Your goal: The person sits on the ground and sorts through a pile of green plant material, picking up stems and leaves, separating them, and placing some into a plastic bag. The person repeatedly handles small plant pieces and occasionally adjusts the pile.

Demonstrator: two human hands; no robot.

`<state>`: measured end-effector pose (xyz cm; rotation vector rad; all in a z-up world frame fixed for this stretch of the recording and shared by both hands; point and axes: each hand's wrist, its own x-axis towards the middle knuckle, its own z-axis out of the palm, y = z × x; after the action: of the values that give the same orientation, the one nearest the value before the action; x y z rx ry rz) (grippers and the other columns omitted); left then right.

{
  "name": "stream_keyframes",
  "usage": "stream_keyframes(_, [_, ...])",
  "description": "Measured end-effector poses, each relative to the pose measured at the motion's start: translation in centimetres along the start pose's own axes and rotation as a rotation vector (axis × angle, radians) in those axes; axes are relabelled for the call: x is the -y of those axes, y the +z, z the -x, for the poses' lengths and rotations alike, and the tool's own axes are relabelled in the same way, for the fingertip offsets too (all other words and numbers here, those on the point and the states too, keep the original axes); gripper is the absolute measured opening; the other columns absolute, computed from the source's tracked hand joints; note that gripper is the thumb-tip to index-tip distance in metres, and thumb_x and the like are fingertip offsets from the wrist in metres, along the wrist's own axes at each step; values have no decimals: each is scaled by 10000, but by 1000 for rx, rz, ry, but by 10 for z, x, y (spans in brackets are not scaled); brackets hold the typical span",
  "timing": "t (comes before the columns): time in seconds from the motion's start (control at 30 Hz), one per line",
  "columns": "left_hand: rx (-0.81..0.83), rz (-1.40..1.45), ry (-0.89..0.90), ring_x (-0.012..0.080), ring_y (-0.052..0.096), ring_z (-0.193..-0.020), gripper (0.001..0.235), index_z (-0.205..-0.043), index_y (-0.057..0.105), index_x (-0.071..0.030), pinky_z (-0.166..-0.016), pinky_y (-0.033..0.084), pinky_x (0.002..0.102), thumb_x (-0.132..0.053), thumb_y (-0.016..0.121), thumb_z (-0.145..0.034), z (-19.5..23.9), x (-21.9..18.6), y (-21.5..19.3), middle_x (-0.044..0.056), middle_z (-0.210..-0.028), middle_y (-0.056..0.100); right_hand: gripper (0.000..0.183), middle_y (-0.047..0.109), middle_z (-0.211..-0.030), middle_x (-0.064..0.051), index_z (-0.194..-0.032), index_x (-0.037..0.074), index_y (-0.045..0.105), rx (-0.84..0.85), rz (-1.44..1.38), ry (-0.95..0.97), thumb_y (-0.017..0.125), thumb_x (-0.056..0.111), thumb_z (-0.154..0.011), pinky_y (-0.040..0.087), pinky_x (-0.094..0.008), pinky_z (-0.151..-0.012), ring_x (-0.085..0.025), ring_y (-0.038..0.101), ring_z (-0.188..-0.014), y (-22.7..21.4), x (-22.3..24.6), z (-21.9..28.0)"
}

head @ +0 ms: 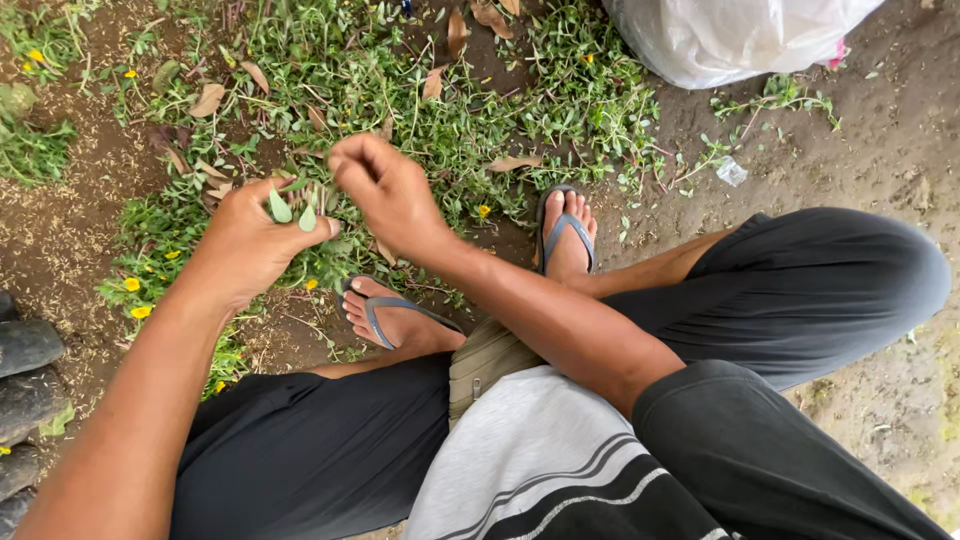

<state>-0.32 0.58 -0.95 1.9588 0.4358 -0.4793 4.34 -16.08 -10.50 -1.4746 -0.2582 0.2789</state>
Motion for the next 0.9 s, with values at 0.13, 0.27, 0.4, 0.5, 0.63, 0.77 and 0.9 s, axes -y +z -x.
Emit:
stream_keyframes(0.13, [-4,48,73,77,655,-807,276,-1076,719,-27,-738,521,261,-113,811,-831,4,-3,-3,14,-935,744,526,688,-1174,-126,-1404,74,554,-46,356,-42,721,275,-948,624,-312,-792,-158,716,-902,-75,-67,-50])
stream_keyframes(0.27, [-52,112,102,75,656,-842,322,-1145,715,-36,-780,524,255,-115,805,-846,7,-3,-12,14,-984,748,348,721,-1129,-153,-1136,92,732,-338,844,188,808,261,-841,557,-420,-897,-291,700,-1027,-212,-132,-65])
stream_keyframes(0.4, [-79,181,125,82,676,-878,342,-1170,726,-39,-823,537,255,-117,807,-847,4,-1,-13,14,-1017,747,500,587,-1334,-192,-1181,96,679,-266,1217,752,775,446,-836,454,-490,-1043,-374,538,-1270,-278,-190,-33])
stream_keyframes(0.5, [-86,217,146,96,678,-917,361,-1173,721,-40,-847,525,266,-140,823,-841,0,-1,-11,14,-1056,749,497,563,-1375,-194,-1227,95,681,-195,1329,774,690,460,-889,435,-518,-1043,-394,516,-1285,-291,-231,-22])
stream_keyframes(0.63, [-136,210,170,116,676,-975,399,-1170,705,-54,-885,513,291,-183,845,-819,-6,-1,-11,12,-1095,753,409,686,-1134,-231,-1128,38,714,-216,1360,700,642,386,-926,526,-536,-880,-416,663,-1051,-302,-244,-33])
stream_keyframes(0.77, [-117,341,256,128,686,-1015,384,-1169,707,-55,-928,517,305,-200,842,-839,-14,6,-9,9,-1092,741,240,733,-999,-167,-1046,54,723,-369,936,184,700,282,-976,537,-465,-796,-322,670,-886,-262,-186,-58])
stream_keyframes(0.9, [-129,337,269,143,678,-946,371,-1128,713,-45,-906,528,317,-223,854,-835,-20,11,-6,20,-1033,731,71,717,-937,-40,-997,83,673,-15,11,277,697,150,-996,525,-301,-692,-123,602,-746,-163,-70,-69])
